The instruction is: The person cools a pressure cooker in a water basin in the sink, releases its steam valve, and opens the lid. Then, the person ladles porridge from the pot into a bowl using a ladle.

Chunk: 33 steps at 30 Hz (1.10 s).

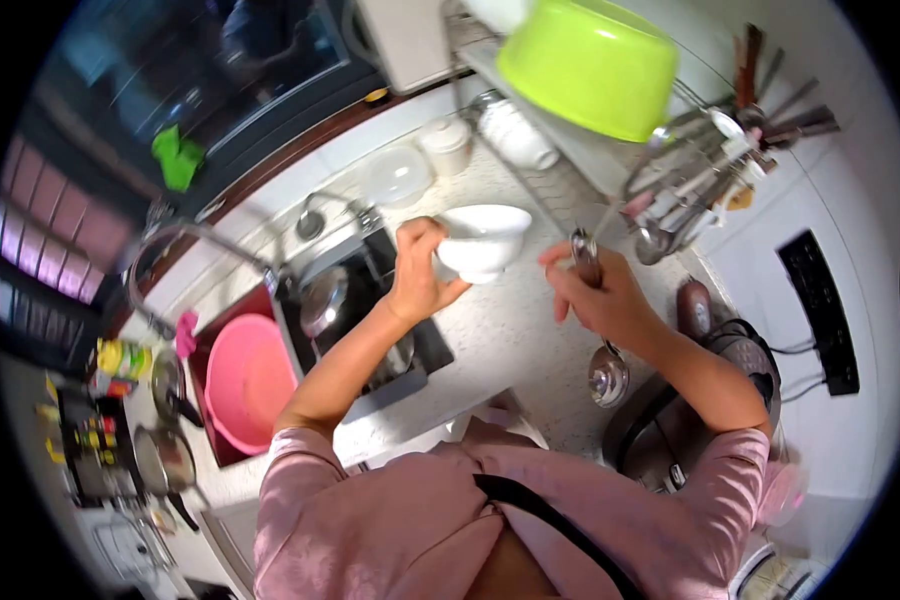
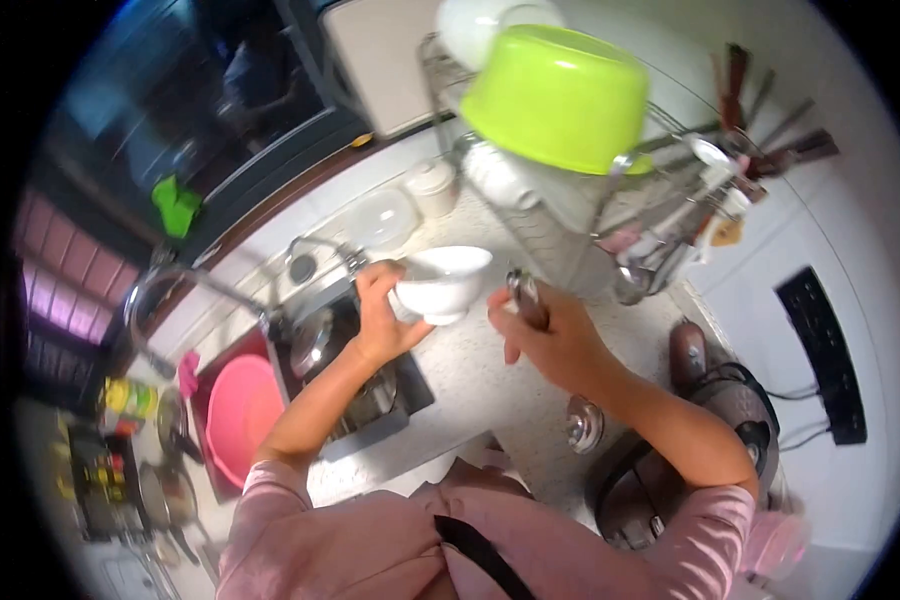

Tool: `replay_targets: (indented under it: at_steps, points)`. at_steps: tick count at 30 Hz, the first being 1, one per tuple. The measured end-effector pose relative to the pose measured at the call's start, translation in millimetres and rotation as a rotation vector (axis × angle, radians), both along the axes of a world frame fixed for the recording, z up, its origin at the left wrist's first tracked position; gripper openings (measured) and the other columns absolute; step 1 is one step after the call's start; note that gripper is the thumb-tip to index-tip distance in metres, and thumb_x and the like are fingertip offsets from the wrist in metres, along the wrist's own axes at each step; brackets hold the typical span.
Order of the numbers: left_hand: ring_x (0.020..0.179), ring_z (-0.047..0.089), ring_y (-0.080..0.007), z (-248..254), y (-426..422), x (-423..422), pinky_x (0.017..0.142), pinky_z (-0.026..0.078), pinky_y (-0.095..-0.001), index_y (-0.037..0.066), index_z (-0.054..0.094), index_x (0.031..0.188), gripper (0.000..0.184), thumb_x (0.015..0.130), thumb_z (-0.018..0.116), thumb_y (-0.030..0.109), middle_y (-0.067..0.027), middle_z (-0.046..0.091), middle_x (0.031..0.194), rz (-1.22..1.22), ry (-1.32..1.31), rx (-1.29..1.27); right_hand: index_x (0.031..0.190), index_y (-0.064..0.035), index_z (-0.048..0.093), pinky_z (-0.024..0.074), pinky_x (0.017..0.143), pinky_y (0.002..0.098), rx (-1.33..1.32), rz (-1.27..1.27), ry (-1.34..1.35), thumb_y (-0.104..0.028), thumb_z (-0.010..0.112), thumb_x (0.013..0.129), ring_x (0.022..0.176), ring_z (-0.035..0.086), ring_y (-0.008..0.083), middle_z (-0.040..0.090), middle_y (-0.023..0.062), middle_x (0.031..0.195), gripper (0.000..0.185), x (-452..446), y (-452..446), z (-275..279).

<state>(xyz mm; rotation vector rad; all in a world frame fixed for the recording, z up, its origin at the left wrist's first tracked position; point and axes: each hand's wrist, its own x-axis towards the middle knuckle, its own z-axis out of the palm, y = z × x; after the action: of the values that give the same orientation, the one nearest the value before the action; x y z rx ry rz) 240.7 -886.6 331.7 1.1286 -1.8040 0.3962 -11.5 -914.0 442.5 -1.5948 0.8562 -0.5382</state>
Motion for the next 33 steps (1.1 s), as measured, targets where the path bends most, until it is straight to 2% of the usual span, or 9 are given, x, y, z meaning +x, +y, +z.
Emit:
replay_targets:
  at_steps: [5, 8, 9, 14, 17, 20, 26, 30, 33]
  points:
    - [0.091, 0.051, -0.0316, 34.2, 128.1, 54.6, 0.073, 0.045, -0.0406, 0.010, 0.041, 0.103, 0.059, 0.060, 0.080, 0.014, -0.0123, 0.038, 0.100, -0.003, -0.099, -0.203, 0.094, 0.0009, 0.056, 0.0225, 0.032, 0.0231, 0.335, 0.280, 0.000, -0.031, 0.063, 0.082, 0.035, 0.033, 0.0058, 0.055, 0.0106, 0.060, 0.034, 96.1, 17.3, -5.2]
    - [0.096, 0.053, -0.0334, 41.8, 210.9, 82.3, 0.075, 0.047, -0.0411, 0.011, 0.046, 0.099, 0.047, 0.062, 0.074, 0.005, -0.0127, 0.040, 0.099, 0.053, -0.159, -0.240, 0.086, 0.0025, 0.053, 0.0240, 0.033, 0.0234, 0.271, 0.472, 0.136, -0.032, 0.068, 0.077, 0.035, 0.033, 0.0060, 0.052, 0.0077, 0.060, 0.039, 162.1, 61.4, -10.2]
    - [0.100, 0.051, -0.0358, 40.3, 239.0, 91.9, 0.079, 0.046, -0.0431, 0.011, 0.046, 0.102, 0.048, 0.063, 0.073, 0.005, -0.0143, 0.040, 0.104, 0.111, -0.158, -0.242, 0.073, 0.0013, 0.051, 0.0257, 0.033, 0.0241, 0.248, 0.500, 0.113, -0.025, 0.070, 0.072, 0.036, 0.035, 0.0067, 0.048, 0.0040, 0.056, 0.033, 183.7, 78.7, -13.3]
    - [0.124, 0.034, -0.0437, 38.0, 387.4, 97.7, 0.099, 0.034, -0.0536, 0.014, 0.022, 0.135, 0.086, 0.067, 0.076, 0.013, -0.0210, 0.029, 0.135, 0.589, 0.198, -0.099, 0.079, 0.0070, 0.054, 0.0285, 0.034, 0.0227, -0.008, 0.826, 0.141, -0.017, 0.065, 0.072, 0.042, 0.043, 0.0065, 0.050, 0.0027, 0.057, 0.027, 284.2, 193.2, -3.9]
    - [0.127, 0.035, -0.0349, 11.5, 475.8, 92.8, 0.090, 0.047, -0.0510, 0.009, 0.006, 0.142, 0.099, 0.073, 0.074, 0.029, -0.0196, 0.025, 0.140, -0.102, 1.428, 0.233, 0.074, 0.0029, 0.057, 0.0331, 0.040, 0.0229, -0.185, 0.928, 0.067, -0.016, 0.065, 0.072, 0.046, 0.045, 0.0063, 0.050, -0.0002, 0.056, 0.020, 332.4, 271.8, -1.6]
    - [0.121, 0.044, -0.0343, 2.1, 533.6, 94.4, 0.084, 0.052, -0.0489, 0.005, 0.007, 0.140, 0.088, 0.080, 0.065, 0.032, -0.0204, 0.034, 0.135, -0.439, 1.844, -0.046, 0.070, -0.0007, 0.057, 0.0325, 0.044, 0.0242, -0.347, 1.156, 0.026, -0.015, 0.063, 0.073, 0.050, 0.041, 0.0049, 0.046, -0.0032, 0.056, 0.016, 384.4, 331.1, -33.6]
    - [0.117, 0.047, -0.0344, 4.0, 633.5, 116.5, 0.093, 0.044, -0.0514, 0.000, 0.024, 0.137, 0.073, 0.077, 0.061, 0.021, -0.0193, 0.043, 0.130, -0.139, 1.904, -0.463, 0.069, -0.0015, 0.059, 0.0305, 0.047, 0.0283, -0.353, 1.189, -0.130, -0.032, 0.064, 0.083, 0.052, 0.038, 0.0074, 0.042, -0.0025, 0.053, 0.034, 460.8, 438.6, -0.8]
    - [0.114, 0.049, -0.0380, -9.3, 691.1, 134.6, 0.084, 0.048, -0.0587, 0.001, 0.024, 0.137, 0.077, 0.073, 0.061, 0.024, -0.0202, 0.044, 0.128, 0.111, 1.822, -0.655, 0.093, 0.0038, 0.063, 0.0432, 0.056, 0.0223, -0.088, 1.104, -0.749, -0.015, 0.051, 0.091, 0.058, 0.054, 0.0076, 0.061, 0.0057, 0.071, 0.022, 526.7, 451.6, 55.6]
    - [0.110, 0.050, -0.0455, -15.1, 723.2, 145.1, 0.076, 0.052, -0.0595, -0.001, 0.023, 0.136, 0.081, 0.072, 0.059, 0.033, -0.0265, 0.042, 0.126, 0.380, 1.790, -0.746, 0.093, 0.0030, 0.063, 0.0437, 0.058, 0.0240, -0.496, 1.004, -0.936, -0.020, 0.052, 0.090, 0.063, 0.054, 0.0091, 0.062, 0.0032, 0.073, 0.025, 575.6, 478.5, 60.1]
